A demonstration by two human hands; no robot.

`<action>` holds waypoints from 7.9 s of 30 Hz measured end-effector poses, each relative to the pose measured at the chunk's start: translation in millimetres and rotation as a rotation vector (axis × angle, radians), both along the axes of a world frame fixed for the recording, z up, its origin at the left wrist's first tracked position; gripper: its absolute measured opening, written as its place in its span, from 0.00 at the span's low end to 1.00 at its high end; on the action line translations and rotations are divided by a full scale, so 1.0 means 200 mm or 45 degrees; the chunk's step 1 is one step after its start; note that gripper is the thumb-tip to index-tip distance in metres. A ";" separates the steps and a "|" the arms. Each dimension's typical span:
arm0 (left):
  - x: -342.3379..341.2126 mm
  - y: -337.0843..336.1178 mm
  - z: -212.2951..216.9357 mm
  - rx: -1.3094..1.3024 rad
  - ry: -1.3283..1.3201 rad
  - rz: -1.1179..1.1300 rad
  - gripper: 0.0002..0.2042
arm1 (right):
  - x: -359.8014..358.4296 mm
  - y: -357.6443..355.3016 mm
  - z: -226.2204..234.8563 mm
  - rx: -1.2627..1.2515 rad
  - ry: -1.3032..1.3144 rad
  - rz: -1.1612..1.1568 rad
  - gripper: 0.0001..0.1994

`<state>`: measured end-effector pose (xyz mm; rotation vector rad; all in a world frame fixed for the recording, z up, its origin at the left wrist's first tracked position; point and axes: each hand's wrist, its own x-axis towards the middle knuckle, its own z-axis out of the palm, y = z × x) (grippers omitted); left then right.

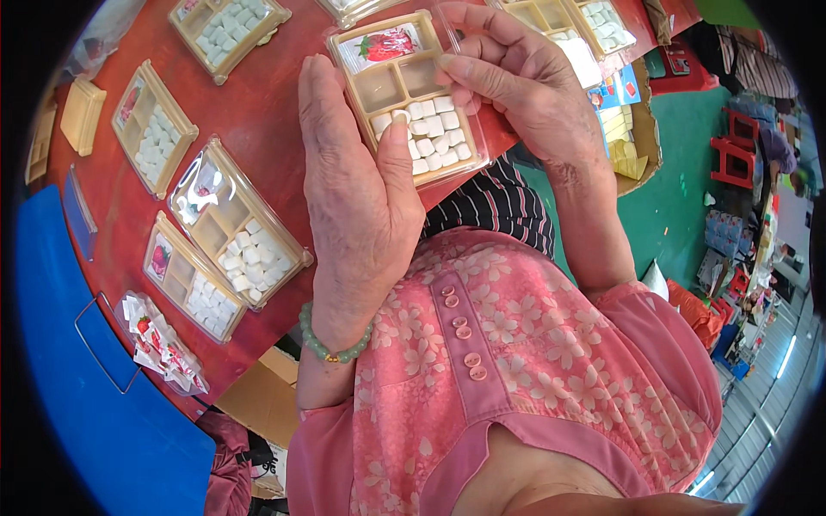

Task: Applying decorative and informational labels to small plastic containers filled with white candy cubes.

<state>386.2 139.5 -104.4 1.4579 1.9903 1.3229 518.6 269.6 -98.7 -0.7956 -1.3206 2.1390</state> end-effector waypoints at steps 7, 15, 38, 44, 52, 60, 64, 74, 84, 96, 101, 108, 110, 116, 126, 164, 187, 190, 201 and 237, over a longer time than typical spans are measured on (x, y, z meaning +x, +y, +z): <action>0.03 0.01 -0.02 -0.033 0.258 0.000 0.25 | 0.00 -0.05 -0.05 0.179 0.016 -0.062 0.22; 0.05 0.01 -0.02 -0.080 0.296 0.017 0.24 | -0.05 -0.09 -0.03 0.698 -0.389 -0.240 0.13; 0.03 0.02 0.01 -0.309 0.804 0.032 0.31 | -0.10 -0.10 -0.01 1.700 -0.814 -0.293 0.15; 0.06 0.00 -0.01 -0.394 0.812 0.016 0.28 | -0.07 -0.15 -0.03 1.823 -0.741 0.113 0.22; 0.05 -0.04 0.03 -0.417 0.788 -0.037 0.32 | -0.07 -0.15 -0.08 1.800 -0.673 0.176 0.27; 0.06 -0.07 0.01 -0.379 0.690 0.023 0.34 | -0.14 -0.10 -0.04 1.788 -0.581 0.134 0.21; 0.07 -0.10 -0.01 -0.288 0.632 0.073 0.34 | -0.15 -0.11 -0.04 1.778 -0.525 0.172 0.20; 0.07 -0.15 0.12 -0.061 0.477 0.066 0.28 | -0.07 -0.10 0.05 1.866 -0.537 0.078 0.15; -0.26 -0.31 0.32 0.157 0.452 0.215 0.07 | 0.12 -0.04 0.25 1.612 -0.507 -0.117 0.08; -0.44 -0.19 0.41 0.145 0.381 0.191 0.03 | -0.48 1.05 0.44 1.976 -0.535 -0.606 0.13; -0.41 -0.26 0.34 0.084 0.265 0.293 0.02 | -1.00 1.45 0.36 2.249 -0.888 -0.536 0.27; -0.39 -0.40 0.37 -0.023 0.097 0.488 0.09 | -1.35 1.75 0.23 2.509 -0.992 -0.651 0.18; -0.40 -0.42 0.34 -0.010 0.094 0.479 0.11 | -1.33 1.78 0.27 2.530 -1.028 -0.552 0.12; -0.37 -0.41 0.31 0.039 0.006 0.479 0.14 | -1.11 1.51 0.43 2.694 -1.012 -0.408 0.18; -0.32 0.30 0.40 0.494 -1.847 0.128 0.34 | -0.36 0.67 0.49 3.206 -0.662 -0.171 0.26; 0.68 0.42 -0.05 -0.563 -1.496 -1.639 0.21 | 1.07 -0.76 0.01 1.934 -1.109 -0.701 0.09; 1.22 0.38 -0.25 -0.102 -1.752 -1.475 0.18 | 1.33 -0.48 -0.15 0.485 -0.513 -1.421 0.35; 1.23 0.29 -0.52 -0.409 -1.977 -1.425 0.23 | 1.34 -0.48 -0.22 0.704 -1.052 -1.195 0.33; 0.53 -0.18 -0.76 -1.002 -1.964 -1.048 0.21 | 0.84 -0.62 -0.71 0.624 -1.459 -0.371 0.32; 0.03 -0.40 -0.66 -0.500 -1.529 -0.434 0.05 | 0.61 -0.45 -0.66 1.258 -1.079 0.096 0.27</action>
